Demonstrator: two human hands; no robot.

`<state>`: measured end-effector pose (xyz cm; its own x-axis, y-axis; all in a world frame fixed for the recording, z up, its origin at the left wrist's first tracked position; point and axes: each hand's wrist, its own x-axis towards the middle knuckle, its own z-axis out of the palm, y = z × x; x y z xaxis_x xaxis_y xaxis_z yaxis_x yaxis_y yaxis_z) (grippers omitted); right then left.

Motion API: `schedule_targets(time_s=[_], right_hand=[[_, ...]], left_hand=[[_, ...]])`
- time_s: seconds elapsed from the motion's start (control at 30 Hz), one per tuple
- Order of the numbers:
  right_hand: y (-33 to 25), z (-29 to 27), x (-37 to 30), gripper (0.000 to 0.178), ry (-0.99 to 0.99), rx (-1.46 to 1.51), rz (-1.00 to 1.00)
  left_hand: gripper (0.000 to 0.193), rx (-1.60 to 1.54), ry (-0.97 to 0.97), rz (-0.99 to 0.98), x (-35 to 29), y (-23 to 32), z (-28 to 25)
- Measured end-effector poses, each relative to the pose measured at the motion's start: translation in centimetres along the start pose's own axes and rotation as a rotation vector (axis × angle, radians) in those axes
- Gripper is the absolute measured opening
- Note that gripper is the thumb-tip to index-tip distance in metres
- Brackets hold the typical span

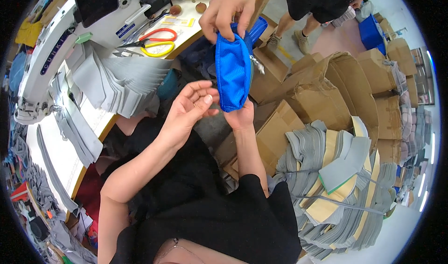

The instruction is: Trimming loose threads and excess material from a blue zippered pouch using thread snips.

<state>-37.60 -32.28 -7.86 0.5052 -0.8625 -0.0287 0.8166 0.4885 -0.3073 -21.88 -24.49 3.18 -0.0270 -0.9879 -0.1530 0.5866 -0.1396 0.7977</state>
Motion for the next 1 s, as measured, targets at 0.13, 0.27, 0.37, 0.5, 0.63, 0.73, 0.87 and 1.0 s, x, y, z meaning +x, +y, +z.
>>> schedule_targets(time_s=[0.13,0.27,0.37,0.5,0.63,0.73,0.87,1.0], right_hand=[[-0.4,-0.4,0.4,0.039,-0.267,-0.055,0.023],[-1.0,0.9,-0.2,0.031,0.056,-0.287,-0.101],[-1.4,1.1,0.0,0.034,-0.086,-0.378,-0.09],[-0.5,0.6,-0.1,0.048,0.089,-0.45,-0.123],[-0.3,-0.9,-0.8,0.057,0.055,-0.48,-0.132],[-1.0,-0.3,-1.1,0.057,0.043,-0.463,-0.151],[-1.6,-0.4,-1.3,0.057,0.026,-0.476,-0.107],[-0.7,-1.3,-1.5,0.056,0.045,-0.551,-0.084]], left_hand=[[0.048,0.098,0.116,0.073,1.1,0.3,-0.3],[0.054,0.121,0.081,0.104,2.4,0.9,-0.5],[0.058,-0.015,0.054,0.103,3.0,1.8,0.6],[0.054,-0.001,0.029,0.107,3.4,2.6,1.6],[0.049,0.018,0.045,0.077,3.8,2.5,1.6],[0.047,-0.02,0.053,0.083,4.3,1.6,1.5],[0.038,-0.077,0.015,0.054,4.8,0.9,1.4],[0.036,-0.064,-0.028,0.073,4.6,0.0,0.6]])
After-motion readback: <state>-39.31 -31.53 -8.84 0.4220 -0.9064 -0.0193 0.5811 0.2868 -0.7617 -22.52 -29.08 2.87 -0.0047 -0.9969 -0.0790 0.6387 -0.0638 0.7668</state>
